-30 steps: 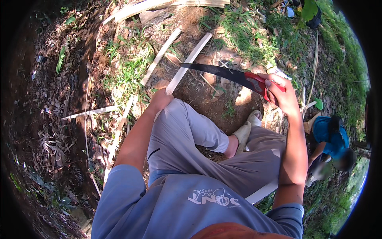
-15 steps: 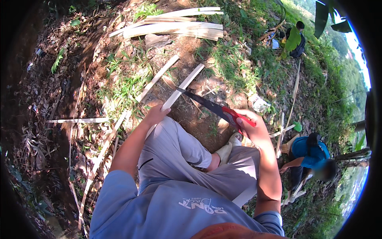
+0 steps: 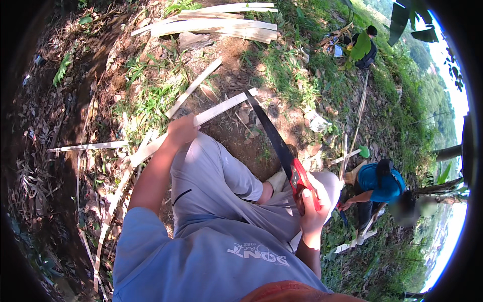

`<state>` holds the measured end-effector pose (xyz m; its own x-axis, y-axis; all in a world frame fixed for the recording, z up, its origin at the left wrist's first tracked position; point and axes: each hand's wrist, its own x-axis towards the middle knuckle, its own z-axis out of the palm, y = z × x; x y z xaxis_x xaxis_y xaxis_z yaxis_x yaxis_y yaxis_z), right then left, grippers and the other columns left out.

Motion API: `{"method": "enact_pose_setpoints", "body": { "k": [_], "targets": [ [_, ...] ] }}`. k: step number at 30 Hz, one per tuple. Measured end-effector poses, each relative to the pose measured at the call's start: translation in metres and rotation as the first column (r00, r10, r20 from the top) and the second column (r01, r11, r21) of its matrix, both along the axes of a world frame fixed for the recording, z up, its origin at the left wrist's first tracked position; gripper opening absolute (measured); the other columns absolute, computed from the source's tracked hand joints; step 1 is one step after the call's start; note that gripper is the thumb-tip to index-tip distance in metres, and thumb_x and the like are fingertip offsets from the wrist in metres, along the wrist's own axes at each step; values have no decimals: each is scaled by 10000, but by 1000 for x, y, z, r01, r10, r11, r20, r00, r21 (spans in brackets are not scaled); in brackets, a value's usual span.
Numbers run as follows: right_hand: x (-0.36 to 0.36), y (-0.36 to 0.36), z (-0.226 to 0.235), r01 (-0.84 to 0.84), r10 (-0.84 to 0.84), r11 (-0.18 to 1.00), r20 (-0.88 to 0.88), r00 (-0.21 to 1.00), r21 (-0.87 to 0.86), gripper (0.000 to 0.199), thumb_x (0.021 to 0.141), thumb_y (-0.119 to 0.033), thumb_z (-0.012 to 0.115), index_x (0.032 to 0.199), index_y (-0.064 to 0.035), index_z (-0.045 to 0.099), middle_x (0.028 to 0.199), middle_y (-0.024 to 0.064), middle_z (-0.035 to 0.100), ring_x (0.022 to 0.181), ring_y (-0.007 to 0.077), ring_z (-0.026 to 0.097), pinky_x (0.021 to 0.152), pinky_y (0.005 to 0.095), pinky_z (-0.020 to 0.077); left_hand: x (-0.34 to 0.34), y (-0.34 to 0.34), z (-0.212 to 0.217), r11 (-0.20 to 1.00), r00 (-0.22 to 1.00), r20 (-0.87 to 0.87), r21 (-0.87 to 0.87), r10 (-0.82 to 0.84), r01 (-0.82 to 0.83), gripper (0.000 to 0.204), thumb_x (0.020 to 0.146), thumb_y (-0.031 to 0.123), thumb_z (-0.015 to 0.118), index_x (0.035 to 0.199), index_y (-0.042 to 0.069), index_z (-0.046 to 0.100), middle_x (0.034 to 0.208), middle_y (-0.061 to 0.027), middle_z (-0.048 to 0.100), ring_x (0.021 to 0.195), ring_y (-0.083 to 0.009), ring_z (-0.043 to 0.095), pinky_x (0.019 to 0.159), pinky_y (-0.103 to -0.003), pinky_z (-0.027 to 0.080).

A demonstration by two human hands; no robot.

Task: The person walks through a wooded area and sits on the ground. They pick up a long, thin piece of wood and a red hand saw. The person then proceeds to saw the wood into smaller pieces, holding the wood between their legs for stability.

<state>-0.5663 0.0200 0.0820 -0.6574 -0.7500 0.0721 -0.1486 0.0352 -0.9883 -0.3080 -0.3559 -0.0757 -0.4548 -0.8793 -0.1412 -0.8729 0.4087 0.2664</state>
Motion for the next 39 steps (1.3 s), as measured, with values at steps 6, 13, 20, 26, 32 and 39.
{"method": "enact_pose_setpoints", "body": {
  "k": [6, 13, 20, 26, 32, 39],
  "targets": [
    [0, 15, -11, 90, -88, 995, 51, 995, -38, 375, 1041, -105, 637, 1382, 49, 639, 917, 16, 648, 718, 52, 511, 631, 211, 377, -11, -32, 21, 995, 986, 147, 66, -78, 69, 414, 893, 400, 768, 1173, 100, 716, 1107, -147, 775, 1052, -339, 751, 920, -490, 582],
    [30, -16, -9, 3, 10, 999, 284, 959, -46, 381, 1080, -87, 596, 1435, 52, 595, 1180, 94, 722, 900, 88, 652, 769, 220, 529, -4, -49, 40, 979, 978, 206, 204, -29, -14, 518, 899, 431, 714, 1283, 84, 725, 1194, -172, 774, 1097, -346, 750, 957, -462, 580],
    [38, -30, -21, -120, 127, 992, 413, 902, -43, 434, 1082, -83, 590, 1492, 52, 537, 1225, 59, 699, 874, 41, 613, 739, 178, 490, 40, -9, -5, 952, 981, 175, 306, -89, 31, 520, 958, 450, 676, 1190, -7, 766, 1198, -237, 754, 1152, -397, 716, 1005, -480, 555],
    [54, -66, -9, -120, 115, 993, 465, 878, -19, 422, 1091, -67, 563, 1498, 37, 529, 702, -91, 409, 562, 2, 328, 500, 195, 258, 87, 25, -19, 930, 968, 234, 367, -89, -3, 593, 967, 497, 669, 1173, -52, 758, 1247, -268, 729, 1233, -426, 666, 1150, -466, 463],
    [54, -68, -9, -173, 167, 984, 463, 870, -30, 386, 1070, -49, 598, 1452, 10, 588, 948, -45, 650, 648, -26, 447, 545, 163, 312, 100, 46, -22, 990, 973, 229, 139, -41, 9, 653, 968, 506, 659, 1309, -51, 680, 1406, -226, 632, 1411, -386, 505, 1164, -518, 446],
    [55, -74, -43, -206, 153, 974, 410, 899, 89, 463, 1054, -103, 655, 1491, 13, 551, 1073, -22, 675, 744, -10, 502, 635, 165, 379, 80, 32, -38, 996, 970, 235, 79, -56, 38, 670, 930, 479, 703, 1310, -71, 666, 1414, -248, 615, 1352, -374, 564, 1139, -507, 458]
  ]
}}
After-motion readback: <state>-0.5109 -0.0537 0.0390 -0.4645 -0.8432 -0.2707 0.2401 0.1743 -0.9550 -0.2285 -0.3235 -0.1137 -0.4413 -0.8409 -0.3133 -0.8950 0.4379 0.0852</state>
